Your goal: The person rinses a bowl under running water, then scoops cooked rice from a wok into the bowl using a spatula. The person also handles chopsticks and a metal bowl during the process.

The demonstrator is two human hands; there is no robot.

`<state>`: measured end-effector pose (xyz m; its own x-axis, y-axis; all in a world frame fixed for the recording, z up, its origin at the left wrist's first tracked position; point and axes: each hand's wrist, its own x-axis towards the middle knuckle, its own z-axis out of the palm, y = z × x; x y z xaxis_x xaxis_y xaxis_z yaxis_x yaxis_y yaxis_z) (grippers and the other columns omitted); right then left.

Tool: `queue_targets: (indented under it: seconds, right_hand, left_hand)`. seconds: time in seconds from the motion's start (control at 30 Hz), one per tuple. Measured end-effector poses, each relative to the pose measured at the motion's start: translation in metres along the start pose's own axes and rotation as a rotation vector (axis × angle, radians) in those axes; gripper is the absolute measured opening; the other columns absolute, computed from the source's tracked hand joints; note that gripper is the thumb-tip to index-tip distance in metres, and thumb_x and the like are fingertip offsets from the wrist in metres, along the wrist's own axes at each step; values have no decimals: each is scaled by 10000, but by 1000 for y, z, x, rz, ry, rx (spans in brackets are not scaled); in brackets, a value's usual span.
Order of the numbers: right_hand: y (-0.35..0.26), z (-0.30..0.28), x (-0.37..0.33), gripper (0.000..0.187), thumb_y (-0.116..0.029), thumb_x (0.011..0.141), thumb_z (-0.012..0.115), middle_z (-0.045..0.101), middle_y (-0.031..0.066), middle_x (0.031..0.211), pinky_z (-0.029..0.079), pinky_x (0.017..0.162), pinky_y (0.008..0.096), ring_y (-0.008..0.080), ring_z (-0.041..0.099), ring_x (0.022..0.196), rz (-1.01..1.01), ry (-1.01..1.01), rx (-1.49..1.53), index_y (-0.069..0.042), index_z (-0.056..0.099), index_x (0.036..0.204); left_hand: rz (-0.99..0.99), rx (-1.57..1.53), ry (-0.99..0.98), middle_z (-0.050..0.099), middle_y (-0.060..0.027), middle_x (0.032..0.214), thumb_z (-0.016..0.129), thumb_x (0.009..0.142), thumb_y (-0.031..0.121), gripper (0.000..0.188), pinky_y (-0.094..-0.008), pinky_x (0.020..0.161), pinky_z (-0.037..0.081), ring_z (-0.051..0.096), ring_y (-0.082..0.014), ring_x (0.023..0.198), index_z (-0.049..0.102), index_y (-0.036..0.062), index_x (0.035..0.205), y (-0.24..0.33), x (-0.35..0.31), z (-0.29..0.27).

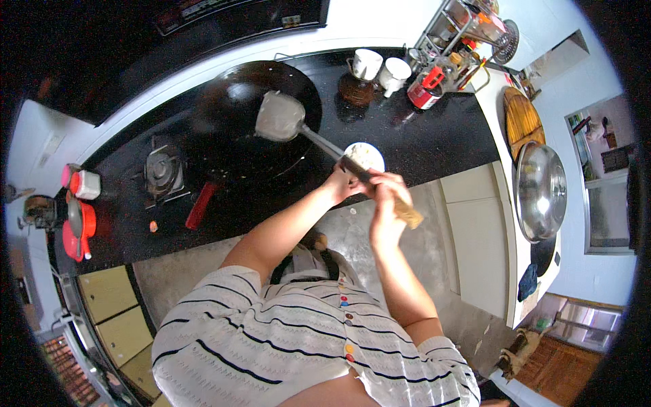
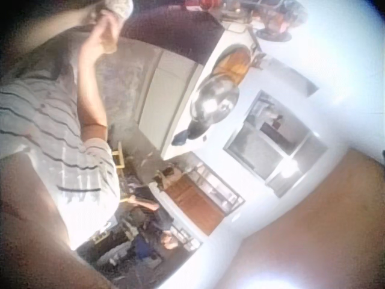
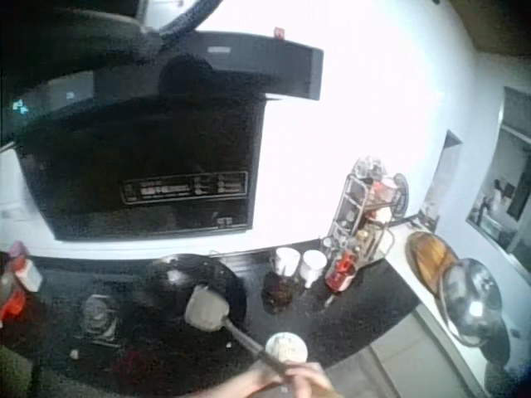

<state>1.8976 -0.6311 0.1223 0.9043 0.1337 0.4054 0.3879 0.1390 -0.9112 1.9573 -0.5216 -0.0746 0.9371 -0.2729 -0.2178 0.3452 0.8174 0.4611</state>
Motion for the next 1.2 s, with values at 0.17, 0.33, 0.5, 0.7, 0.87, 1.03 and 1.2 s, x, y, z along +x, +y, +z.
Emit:
queue_targets:
  seconds: [0.17, 0.33, 0.5, 0.7, 0.87, 1.03, 1.2]
  right_hand:
    - [9, 11, -26, 90, -25, 828, 550, 601, 144, 1012, 429, 882, 349, 238, 570, 965, 151, -3, 75, 1, 620, 876]
    - [11, -1, -29, 97, -8, 846, 530, 568, 164, 1033, 517, 778, 319, 228, 582, 922, 215, 45, 76, 27, 611, 887]
    - [23, 17, -18, 158, -79, 915, 458, 513, 187, 1065, 540, 777, 357, 260, 602, 858, 181, -69, 73, 50, 532, 968]
    - [53, 41, -1, 206, -131, 926, 487, 570, 161, 984, 524, 795, 325, 256, 631, 833, 412, -1, 215, 40, 496, 1040]
    - [83, 49, 6, 155, -73, 911, 497, 565, 149, 999, 549, 754, 314, 230, 635, 775, 396, 23, 328, 37, 513, 1019]
    - [93, 79, -4, 130, -52, 876, 551, 605, 102, 902, 510, 620, 253, 167, 611, 704, 434, -42, 237, 19, 570, 984]
    - [109, 85, -25, 135, -88, 869, 573, 612, 63, 968, 427, 861, 285, 161, 555, 929, 261, -7, 113, -4, 603, 970]
  left_hand:
    - [181, 930, -18, 507, -94, 1232, 538, 821, 318, 424, -351, 958, 330, 449, -208, 1143, 529, 98, 1183, -27, 21, -44]
    - [510, 1740, -85, 602, -119, 1131, 675, 759, 236, 330, -380, 985, 339, 505, -281, 1118, 645, 86, 1051, -27, 40, -15]
    - [340, 633, 120, 502, -111, 1239, 604, 806, 201, 377, -418, 998, 306, 438, -264, 1153, 536, 93, 1160, -59, 75, -70]
    - [272, 550, 102, 584, -67, 1018, 515, 830, 223, 261, -344, 795, 429, 539, -203, 941, 548, 113, 1064, -33, 14, -33]
    - [257, 1376, 199, 626, -79, 869, 567, 791, 42, 188, -317, 745, 461, 578, -145, 830, 631, 63, 966, 56, -170, 51]
    - [535, 2260, 1176, 567, -152, 1000, 701, 675, 414, 572, -387, 824, 432, 563, -315, 827, 541, 77, 1108, 181, -306, 57]
    - [-223, 1249, 686, 616, -130, 809, 733, 729, 342, 487, -338, 558, 527, 622, -219, 674, 527, 6, 1016, 221, -317, -18]
